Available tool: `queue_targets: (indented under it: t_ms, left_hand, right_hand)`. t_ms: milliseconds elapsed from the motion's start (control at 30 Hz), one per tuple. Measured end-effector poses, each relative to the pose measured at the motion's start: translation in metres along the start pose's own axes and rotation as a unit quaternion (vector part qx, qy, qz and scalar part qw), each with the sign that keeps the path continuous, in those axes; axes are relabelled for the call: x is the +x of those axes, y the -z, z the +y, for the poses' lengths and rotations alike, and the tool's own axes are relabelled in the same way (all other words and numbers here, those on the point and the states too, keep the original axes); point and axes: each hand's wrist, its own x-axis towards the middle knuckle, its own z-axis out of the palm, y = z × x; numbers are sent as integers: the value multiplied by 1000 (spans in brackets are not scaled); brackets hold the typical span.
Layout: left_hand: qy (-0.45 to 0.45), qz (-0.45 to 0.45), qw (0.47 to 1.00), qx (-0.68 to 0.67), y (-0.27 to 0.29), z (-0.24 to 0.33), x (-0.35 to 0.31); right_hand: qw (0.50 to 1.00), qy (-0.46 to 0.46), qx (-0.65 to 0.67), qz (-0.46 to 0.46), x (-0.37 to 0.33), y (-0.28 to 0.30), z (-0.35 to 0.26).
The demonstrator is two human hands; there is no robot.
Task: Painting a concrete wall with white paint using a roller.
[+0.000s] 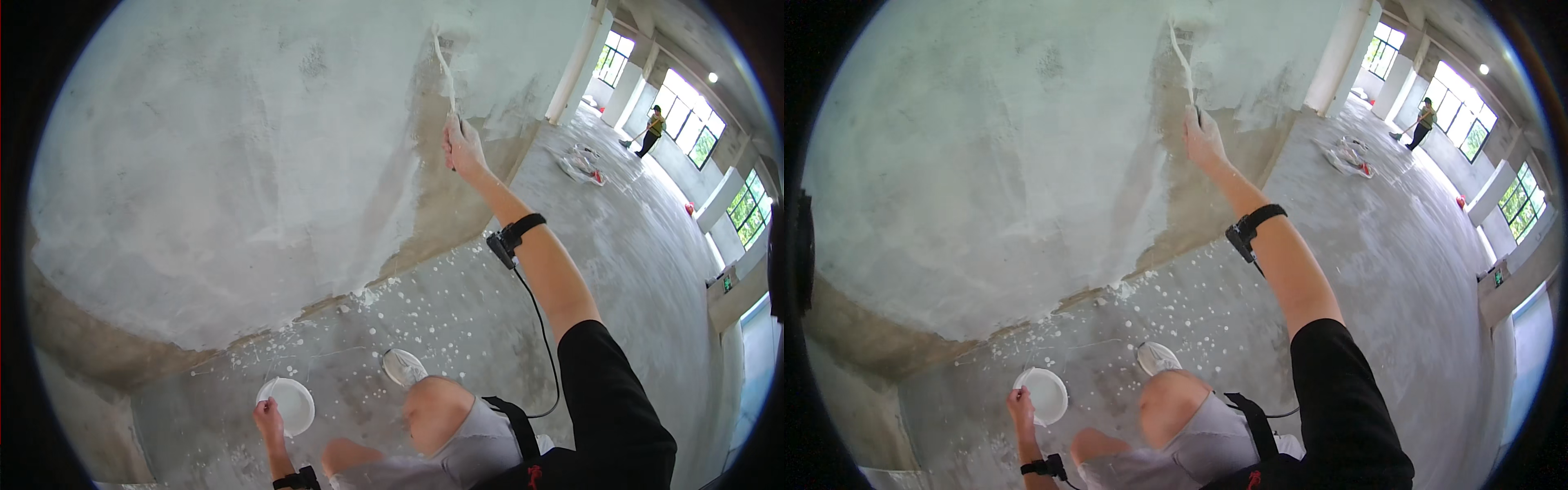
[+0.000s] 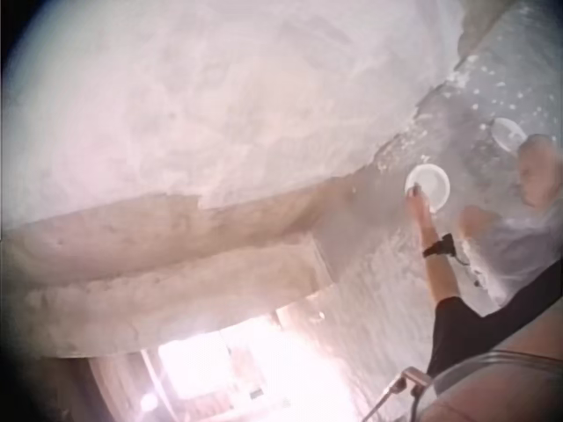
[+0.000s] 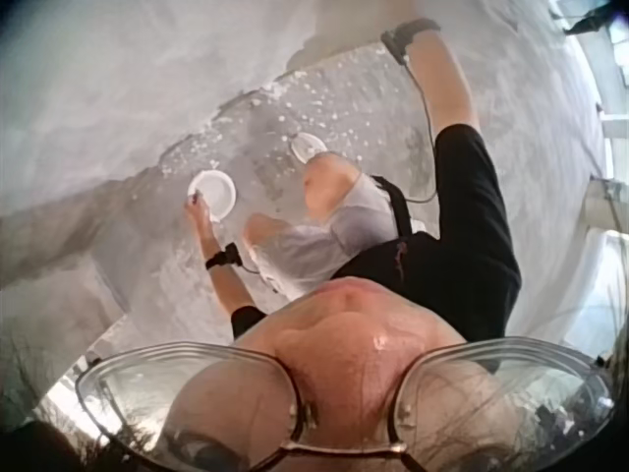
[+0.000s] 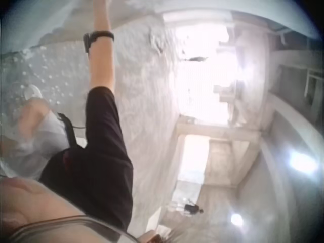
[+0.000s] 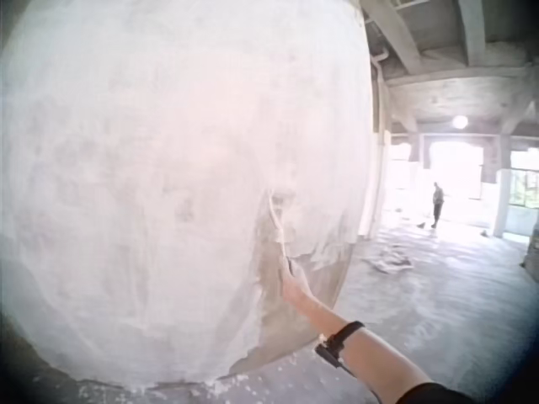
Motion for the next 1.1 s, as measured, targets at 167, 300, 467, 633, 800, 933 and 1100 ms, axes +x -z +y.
queue_targets:
  t_ms: [167,300,467,633,800,933,1100]
  left_hand:
    - [6,1,1000,-9,1,-4,-2]
    - [-1,-9,1000,-3,-3,-9,2]
    - [-12,-10,1000,-3,-6,-34,7]
    - [2,-30,999,-45,-13,-31,9]
    - [2,-19,1000,-5,-5,-43,13]
    - [-92,0,995,34,-21,-16,6]
    - [-2,-26,999,46,-6,-39,18]
  right_hand:
    - [999,-42,-15,-14,-36,3,37]
    - [998,-38,-55,-1,-68,13,79]
    - [988,-42,-136,66,-85,32,100]
    - [994,-33,-84,69,-47,54,77]
    - [997,-39,-53,43,-9,42,17]
    - [998,-43,22,39,19,53,-22]
    - [996,-48,-73,5,2,51,-2]
